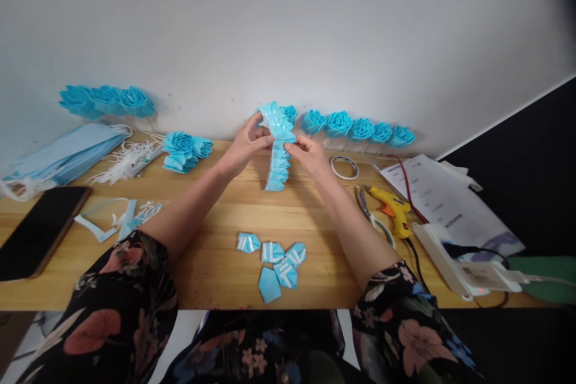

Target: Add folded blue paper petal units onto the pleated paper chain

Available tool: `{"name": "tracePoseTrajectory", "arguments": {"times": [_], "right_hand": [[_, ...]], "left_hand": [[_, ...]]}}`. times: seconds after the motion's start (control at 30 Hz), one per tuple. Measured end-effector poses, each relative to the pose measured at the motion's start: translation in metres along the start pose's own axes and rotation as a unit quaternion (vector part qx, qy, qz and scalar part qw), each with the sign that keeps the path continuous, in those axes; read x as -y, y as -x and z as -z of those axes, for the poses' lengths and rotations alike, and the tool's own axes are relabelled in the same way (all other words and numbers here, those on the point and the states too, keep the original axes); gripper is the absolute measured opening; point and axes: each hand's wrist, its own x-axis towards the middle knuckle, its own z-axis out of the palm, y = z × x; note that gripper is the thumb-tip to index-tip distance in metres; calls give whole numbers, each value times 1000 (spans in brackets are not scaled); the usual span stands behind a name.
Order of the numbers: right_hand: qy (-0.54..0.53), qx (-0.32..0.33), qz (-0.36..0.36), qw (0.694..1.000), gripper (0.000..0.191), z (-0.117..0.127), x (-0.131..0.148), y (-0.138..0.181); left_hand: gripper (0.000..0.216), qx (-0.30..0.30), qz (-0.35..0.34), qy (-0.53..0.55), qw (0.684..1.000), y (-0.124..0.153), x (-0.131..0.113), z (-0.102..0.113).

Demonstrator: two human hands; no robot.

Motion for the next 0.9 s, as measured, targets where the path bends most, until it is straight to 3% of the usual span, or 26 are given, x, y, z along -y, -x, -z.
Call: {"name": "tracePoseTrajectory", "arguments": {"times": [0.13,0.3,0.5,0.6,0.77,0.9], "right_hand": [[5,-2,-3,1000,25,0,2,1],[15,0,-3,1000,25,1,5,2],[-66,29,-31,997,33,-2,10,4],[-36,30,-29,998,33,-3,11,5],[6,-26,-6,1000,33,1,10,3],[14,-18,3,1000,32,2,10,2]], "left_hand": [[86,16,-4,-4,1000,-1,6,2],[84,9,-17,2,1000,-2,6,4],[85,-27,-33,10,999,-3,-1,3],[85,-33,-35,21,999,-3,-4,1],[84,-7,-9,37,999,-1,-5,-2],[90,16,3,19,1000,0,-5,-2]]}}
